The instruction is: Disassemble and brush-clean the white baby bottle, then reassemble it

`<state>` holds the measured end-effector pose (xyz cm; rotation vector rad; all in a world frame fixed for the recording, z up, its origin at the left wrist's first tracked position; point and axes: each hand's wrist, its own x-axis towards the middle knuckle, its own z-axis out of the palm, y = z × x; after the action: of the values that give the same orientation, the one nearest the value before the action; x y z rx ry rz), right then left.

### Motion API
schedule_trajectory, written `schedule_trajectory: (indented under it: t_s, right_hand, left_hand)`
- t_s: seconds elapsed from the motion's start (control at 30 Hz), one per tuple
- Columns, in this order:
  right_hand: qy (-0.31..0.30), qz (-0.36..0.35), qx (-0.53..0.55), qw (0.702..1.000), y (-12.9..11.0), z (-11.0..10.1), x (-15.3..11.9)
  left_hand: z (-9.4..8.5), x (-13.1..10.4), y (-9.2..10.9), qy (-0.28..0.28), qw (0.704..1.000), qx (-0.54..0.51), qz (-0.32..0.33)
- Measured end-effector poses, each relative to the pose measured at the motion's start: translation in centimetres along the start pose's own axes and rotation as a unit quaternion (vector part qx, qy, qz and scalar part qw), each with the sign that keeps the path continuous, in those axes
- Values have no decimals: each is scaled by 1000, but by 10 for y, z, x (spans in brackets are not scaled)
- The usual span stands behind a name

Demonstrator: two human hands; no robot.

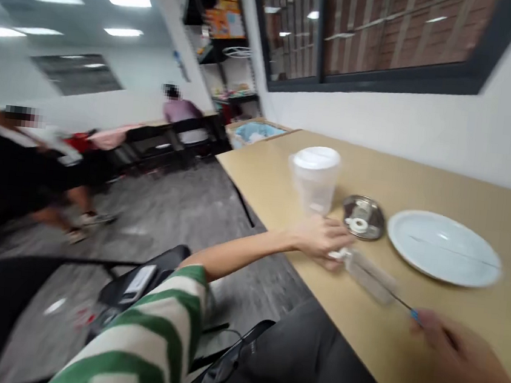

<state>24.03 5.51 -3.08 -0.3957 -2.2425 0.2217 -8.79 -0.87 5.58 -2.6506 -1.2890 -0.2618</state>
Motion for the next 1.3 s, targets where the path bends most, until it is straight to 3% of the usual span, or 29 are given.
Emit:
schedule_trajectory:
  t_s: [0.07, 0.2, 0.27, 0.33, 0.4, 0.43, 0.5, 0.53, 0.57, 0.6, 0.63, 0.7, 0.77, 0.87, 0.97, 1.2, 1.3]
  right_hand:
    - [13, -2, -74, 997, -10, -5, -1]
    - [40, -132, -195, 971, -22, -20, 5]
    - [29, -138, -206, 968, -23, -26, 6]
    - [-1, -38, -147, 988, -22, -25, 6]
    - [-88, 141, 0, 986, -20, -19, 6]
    - [-156, 229, 91, 957, -19, -15, 7]
    - [-283, 353, 242, 858, -19, -8, 9]
    - [-311, 383, 279, 824, -20, -6, 9]
    - [-311, 394, 284, 817, -21, -4, 9]
    - [-283, 387, 257, 839, -22, -3, 9]
    - [-237, 357, 204, 880, -23, -2, 8]
    - [-136, 238, 60, 960, -25, -3, 5]
    - [-64, 97, -68, 991, -25, -7, 3]
    - [-15, -42, -160, 986, -20, -13, 4]
    - [14, -94, -190, 977, -16, -16, 7]
    - [52, -170, -234, 956, -21, -22, 6]
    - [36, -162, -224, 960, -24, -19, 6]
  left_hand:
    - [-7, 0, -1, -3, 994, -98, -50]
    - [-32, 5, 1, -128, 942, -276, -140]
    - [-42, 8, 5, -172, 932, -285, -144]
    - [-46, 12, 9, -142, 961, -207, -112]
    - [-43, 14, 12, -76, 991, -88, -61]
    - [-39, 14, 12, -49, 998, -38, -33]
    - [-31, 13, 11, -22, 1000, 15, 12]
    - [-27, 12, 10, -16, 999, 24, 25]
    - [-23, 11, 9, -12, 999, 26, 29]
    - [-21, 10, 7, -9, 999, 22, 23]
    - [-20, 10, 6, -9, 1000, 10, 9]
    - [-24, 10, 6, -26, 998, -47, -35]
    - [-33, 11, 6, -80, 981, -145, -99]
    - [-51, 15, 8, -189, 923, -280, -181]
    - [-65, 16, 9, -242, 890, -333, -196]
    - [-68, 10, 10, -260, 891, -315, -199]
    - [-63, 6, 15, -232, 921, -256, -178]
